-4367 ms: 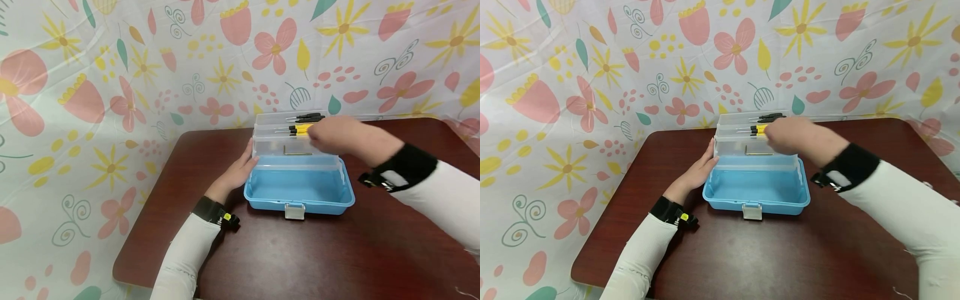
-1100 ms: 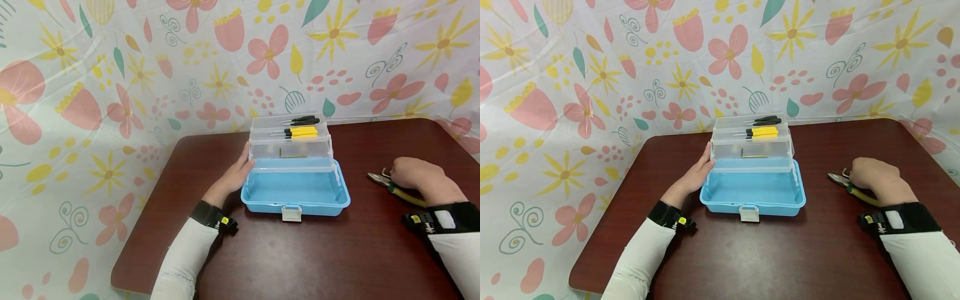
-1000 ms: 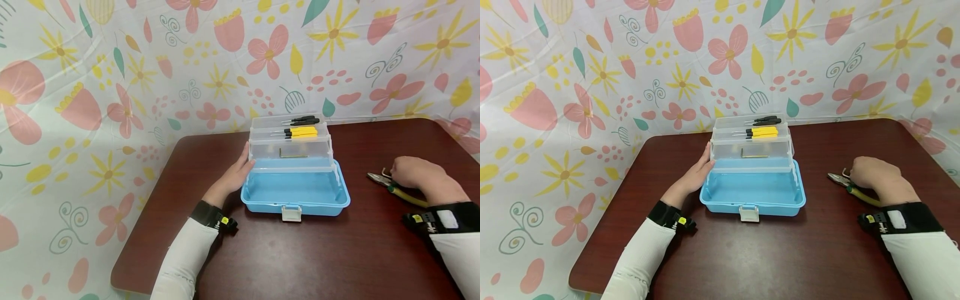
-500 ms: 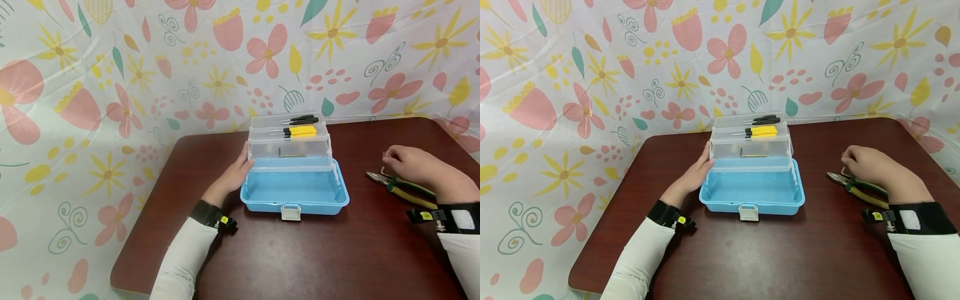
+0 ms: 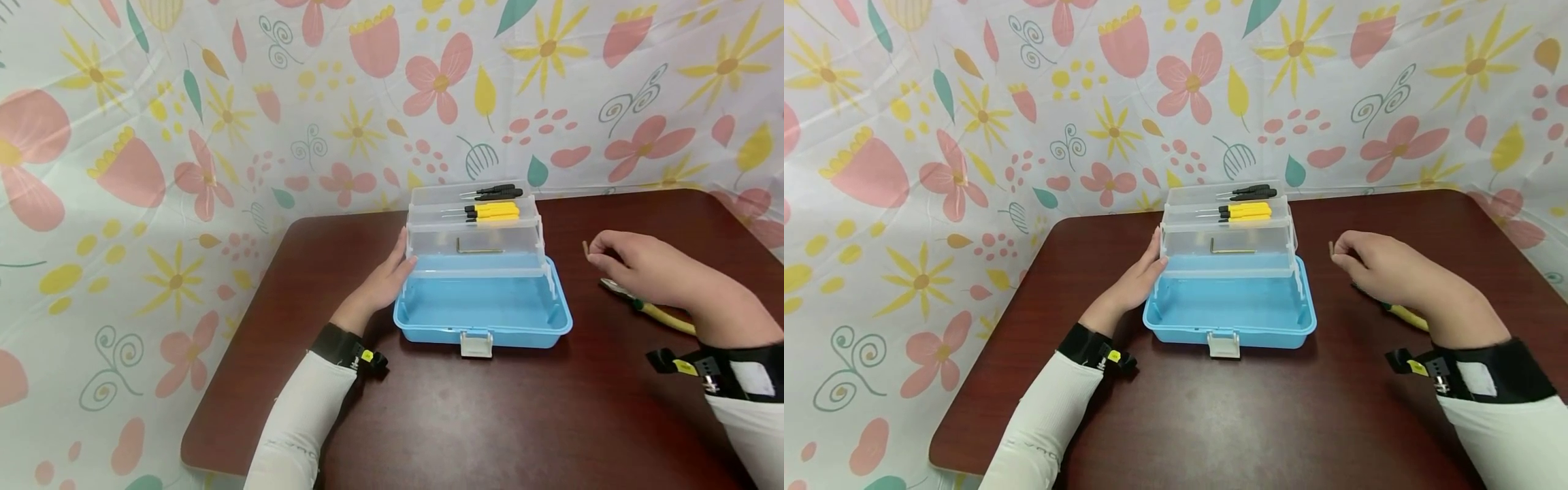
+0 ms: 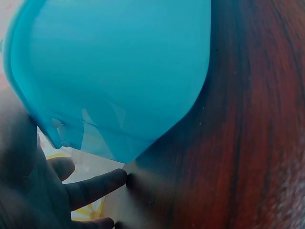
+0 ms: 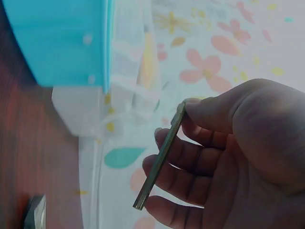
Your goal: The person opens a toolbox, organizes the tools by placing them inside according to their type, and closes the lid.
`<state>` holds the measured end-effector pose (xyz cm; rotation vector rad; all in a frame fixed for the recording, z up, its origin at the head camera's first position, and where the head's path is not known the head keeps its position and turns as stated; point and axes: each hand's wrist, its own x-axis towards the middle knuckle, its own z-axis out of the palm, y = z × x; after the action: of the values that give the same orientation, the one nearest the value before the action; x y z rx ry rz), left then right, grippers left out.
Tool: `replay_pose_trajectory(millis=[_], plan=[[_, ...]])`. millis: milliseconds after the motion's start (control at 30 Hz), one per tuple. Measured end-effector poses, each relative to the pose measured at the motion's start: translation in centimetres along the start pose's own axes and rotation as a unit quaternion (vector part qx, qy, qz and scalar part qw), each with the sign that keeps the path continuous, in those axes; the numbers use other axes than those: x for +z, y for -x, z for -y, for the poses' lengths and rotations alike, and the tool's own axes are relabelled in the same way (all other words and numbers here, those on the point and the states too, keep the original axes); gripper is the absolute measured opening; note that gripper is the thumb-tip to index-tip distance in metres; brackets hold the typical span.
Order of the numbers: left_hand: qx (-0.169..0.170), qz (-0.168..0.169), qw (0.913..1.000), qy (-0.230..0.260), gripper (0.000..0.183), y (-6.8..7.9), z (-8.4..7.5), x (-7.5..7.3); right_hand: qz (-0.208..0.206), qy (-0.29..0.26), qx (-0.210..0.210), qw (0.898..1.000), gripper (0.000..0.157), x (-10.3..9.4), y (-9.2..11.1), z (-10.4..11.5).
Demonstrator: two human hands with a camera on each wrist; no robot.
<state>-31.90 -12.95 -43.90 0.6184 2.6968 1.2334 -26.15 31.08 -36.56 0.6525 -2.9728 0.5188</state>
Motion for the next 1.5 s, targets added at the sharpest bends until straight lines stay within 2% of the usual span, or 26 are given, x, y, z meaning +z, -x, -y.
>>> replay_pose_trajectory(millis=[200, 367, 600, 700, 900, 1133, 1267, 1500], plan=[[-0.013, 0.002, 0.9999, -0.005, 0.067, 0.2, -0.2, -0.2, -0.005, -0.004, -0.03, 1.0, 0.005, 0.2, -0.6, 3.5], [-0.008, 0.0, 1.0, -0.005, 0.067, 0.0, 0.0, -0.2, 0.009, -0.017, -0.044, 0.999, 0.005, 0.0, -1.6, 6.7], [-0.014, -0.001, 0.9999, -0.003, 0.066, 0.0, 0.0, -0.1, 0.057, 0.003, -0.116, 0.992, 0.013, 0.0, -5.1, 10.4], [-0.009, -0.003, 0.9999, -0.004, 0.066, 0.1, 0.1, -0.1, 0.086, 0.016, -0.124, 0.988, 0.012, 0.0, -6.9, 11.7], [-0.001, 0.002, 1.0, -0.008, 0.067, 0.0, 0.2, -0.1, 0.125, 0.07, -0.117, 0.983, 0.015, 1.1, -10.0, 13.2], [-0.011, 0.004, 0.9999, -0.003, 0.067, 0.0, 0.1, -0.1, 0.151, 0.147, -0.155, 0.965, 0.014, 3.2, -12.7, 14.8], [-0.014, 0.006, 0.9999, 0.006, 0.066, 0.0, 0.1, -0.1, 0.165, 0.172, -0.156, 0.958, 0.016, 4.2, -13.6, 15.1], [-0.019, 0.0, 0.9998, 0.005, 0.065, 0.0, 0.0, -0.1, 0.165, 0.185, -0.136, 0.959, 0.019, 5.0, -14.5, 15.3]])
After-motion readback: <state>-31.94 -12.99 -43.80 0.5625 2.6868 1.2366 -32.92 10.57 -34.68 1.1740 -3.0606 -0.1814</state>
